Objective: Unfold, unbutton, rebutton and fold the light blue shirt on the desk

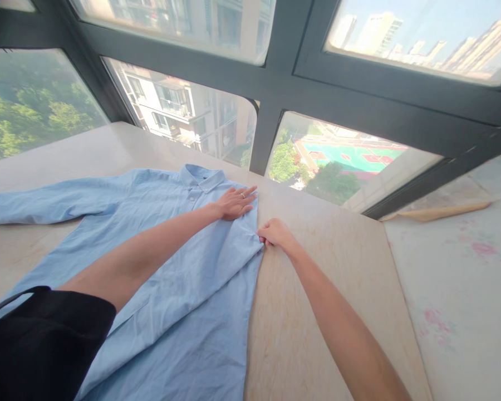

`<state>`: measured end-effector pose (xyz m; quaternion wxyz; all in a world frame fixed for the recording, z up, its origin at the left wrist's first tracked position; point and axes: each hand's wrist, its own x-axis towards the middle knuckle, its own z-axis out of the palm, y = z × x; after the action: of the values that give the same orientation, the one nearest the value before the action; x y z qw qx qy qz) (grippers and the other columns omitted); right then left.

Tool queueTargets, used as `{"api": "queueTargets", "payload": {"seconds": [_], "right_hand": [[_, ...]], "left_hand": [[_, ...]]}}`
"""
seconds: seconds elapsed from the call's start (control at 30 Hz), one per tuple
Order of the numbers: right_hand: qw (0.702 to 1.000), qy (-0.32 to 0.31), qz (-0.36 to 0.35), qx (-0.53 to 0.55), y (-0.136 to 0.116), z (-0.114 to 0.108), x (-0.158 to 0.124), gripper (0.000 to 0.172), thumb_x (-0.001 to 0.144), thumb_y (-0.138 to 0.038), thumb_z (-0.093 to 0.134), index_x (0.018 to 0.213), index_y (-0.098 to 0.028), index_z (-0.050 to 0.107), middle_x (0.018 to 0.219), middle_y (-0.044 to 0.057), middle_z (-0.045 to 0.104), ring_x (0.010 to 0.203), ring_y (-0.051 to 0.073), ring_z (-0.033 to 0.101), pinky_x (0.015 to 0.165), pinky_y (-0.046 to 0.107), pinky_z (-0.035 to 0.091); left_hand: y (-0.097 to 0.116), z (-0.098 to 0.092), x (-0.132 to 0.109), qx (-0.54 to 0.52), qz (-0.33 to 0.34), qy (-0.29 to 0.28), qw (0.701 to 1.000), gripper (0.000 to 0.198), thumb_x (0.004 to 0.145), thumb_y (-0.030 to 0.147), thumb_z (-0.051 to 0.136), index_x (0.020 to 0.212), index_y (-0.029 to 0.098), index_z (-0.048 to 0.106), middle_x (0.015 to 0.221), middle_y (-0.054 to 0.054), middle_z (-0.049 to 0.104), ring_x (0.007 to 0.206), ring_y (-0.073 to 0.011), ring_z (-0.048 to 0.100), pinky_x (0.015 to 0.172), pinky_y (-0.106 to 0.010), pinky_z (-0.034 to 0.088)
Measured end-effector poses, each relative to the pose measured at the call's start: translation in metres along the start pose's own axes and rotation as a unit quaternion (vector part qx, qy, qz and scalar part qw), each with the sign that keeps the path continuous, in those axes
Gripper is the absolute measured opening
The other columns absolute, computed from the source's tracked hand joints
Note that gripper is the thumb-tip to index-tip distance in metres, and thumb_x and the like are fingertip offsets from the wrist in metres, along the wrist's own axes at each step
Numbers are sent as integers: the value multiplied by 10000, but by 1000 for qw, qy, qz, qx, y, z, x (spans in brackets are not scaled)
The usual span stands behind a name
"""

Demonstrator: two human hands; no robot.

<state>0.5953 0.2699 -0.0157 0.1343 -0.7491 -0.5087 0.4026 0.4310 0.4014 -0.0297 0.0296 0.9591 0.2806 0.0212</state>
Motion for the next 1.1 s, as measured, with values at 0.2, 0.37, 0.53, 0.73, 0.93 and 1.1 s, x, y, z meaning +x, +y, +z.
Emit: {"api": "queueTargets", "payload": {"seconds": [0.2,0.37,0.53,0.73,0.93,1.1], "right_hand": [[999,30,-24,-10,4,1,-17,320,836,-358,533,581,-169,569,463,-25,528,407,77,430,452,207,297],[998,-27,-51,-15,-3,-5,-31,410,736,-501,643,547,-201,438,452,-92,310,429,61,283,455,224,202],[996,-22,-84,15,2,-5,-40,270,625,-392,690,580,-178,531,513,-74,414,517,78,365,512,223,256],[997,27,-26,66,9,8,-48,243,640,-386,660,588,-178,546,478,-75,421,475,74,340,488,225,239],[998,17,20,57,13,8,-53,257,725,-388,629,603,-188,523,450,-84,385,426,69,315,452,218,221],[993,87,-8,-78,20,4,-60,247,815,-325,559,617,-179,586,533,-3,556,517,122,504,514,231,337]], "left_hand": [[0,1,5,35,23,-14,999,608,966,467,181,1509,248,347,1616,-14,237,1365,-301,361,1004,-493,309],[-1,3,5,21,14,-12,1000,615,961,486,186,1514,265,338,1612,-14,257,1379,-303,335,1025,-495,283],[-3,7,3,8,7,-11,1000,630,964,498,160,1525,254,312,1614,-17,248,1424,-294,282,1047,-507,270],[-4,8,3,-10,2,-16,1000,644,962,516,154,1532,251,294,1619,-16,226,1450,-287,251,1075,-529,250],[-5,8,3,-25,-2,-20,999,630,960,522,166,1531,288,291,1622,-4,215,1462,-278,236,1099,-516,230],[-4,9,3,-26,-4,-17,1000,632,960,521,174,1531,279,291,1620,-9,222,1458,-285,247,1096,-524,233]]}}
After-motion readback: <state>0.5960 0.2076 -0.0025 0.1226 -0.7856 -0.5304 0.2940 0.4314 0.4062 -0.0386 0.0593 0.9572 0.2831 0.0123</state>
